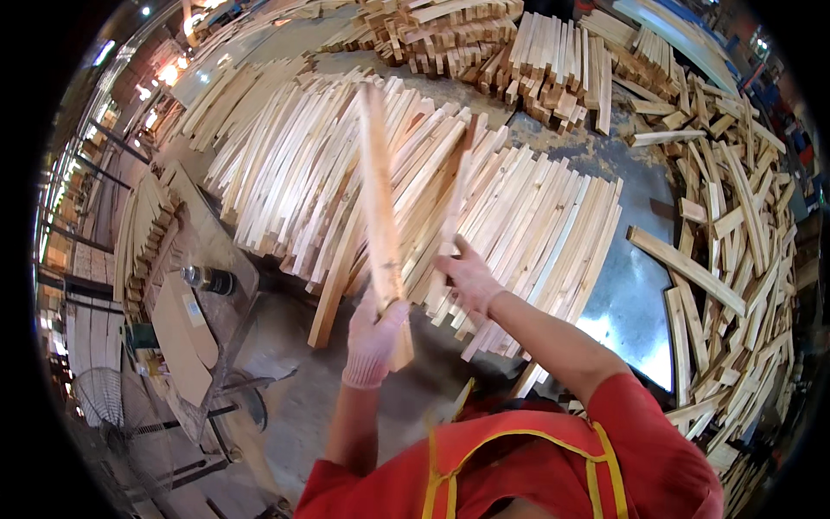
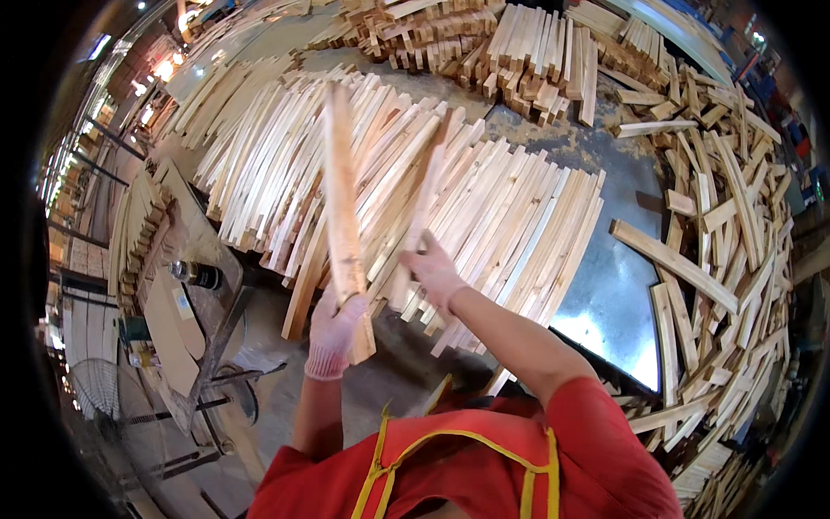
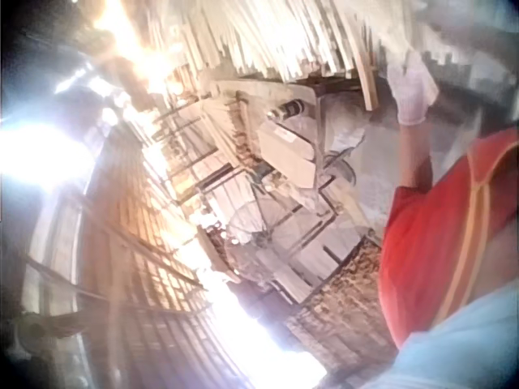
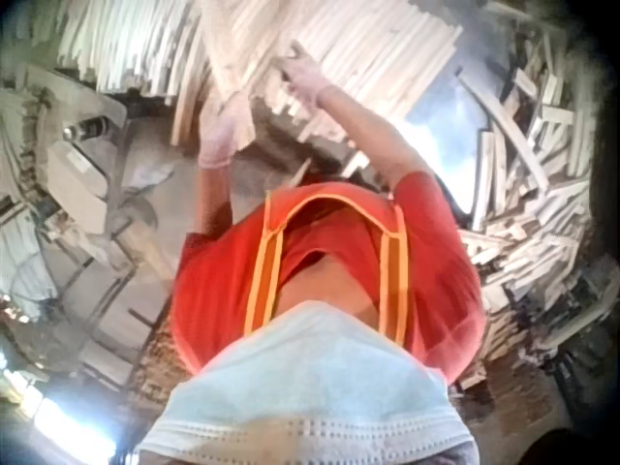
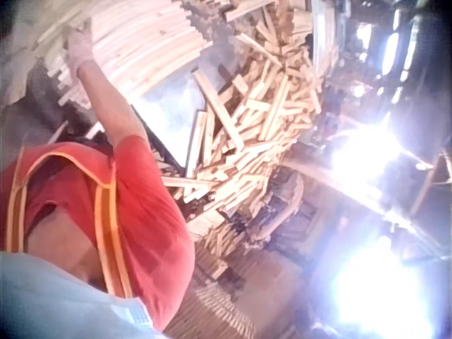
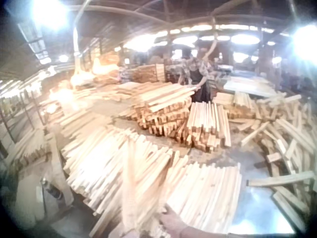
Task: The person sorts and stacks small wooden planks on a metal table in a workshop. They pick up individual pieces from a large pile, align them, and place them into a neat stack, occasionally adjusting the pile to access more wood.
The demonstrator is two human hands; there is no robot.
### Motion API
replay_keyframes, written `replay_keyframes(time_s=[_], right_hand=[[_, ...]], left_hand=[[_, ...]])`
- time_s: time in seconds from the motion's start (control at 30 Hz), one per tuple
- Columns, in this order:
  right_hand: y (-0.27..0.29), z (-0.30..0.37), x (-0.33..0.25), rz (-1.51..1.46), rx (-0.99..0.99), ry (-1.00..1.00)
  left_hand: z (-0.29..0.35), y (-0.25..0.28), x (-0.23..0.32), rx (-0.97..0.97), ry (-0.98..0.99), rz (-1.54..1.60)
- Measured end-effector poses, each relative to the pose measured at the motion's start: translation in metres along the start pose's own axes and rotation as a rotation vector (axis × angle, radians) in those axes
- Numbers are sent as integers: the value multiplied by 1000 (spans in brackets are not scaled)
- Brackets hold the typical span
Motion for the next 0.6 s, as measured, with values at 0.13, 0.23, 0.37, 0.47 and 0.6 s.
replay_keyframes(time_s=[0.13,0.23,0.37,0.47,0.6], right_hand=[[-62,-71,-17,659,131,-64],[-85,-89,-23,955,-85,6],[-49,-49,-3,-5,-349,272],[0,76,-17,-83,-293,272],[69,173,-25,28,116,311]], left_hand=[[33,9,22,1,21,206],[42,24,14,-44,85,350],[33,5,13,-71,57,291],[13,-38,2,-87,-31,-116],[13,-161,-36,-564,-164,-301]])
Point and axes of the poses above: each hand's wrist, its own z-axis away from the middle knuckle, its own y-axis out of the back of the hand, x = y × z, the point moved 8 cm from there along -z, towards the middle knuckle, and after that the axes turned 10 degrees about z, right-handed, at the moved point
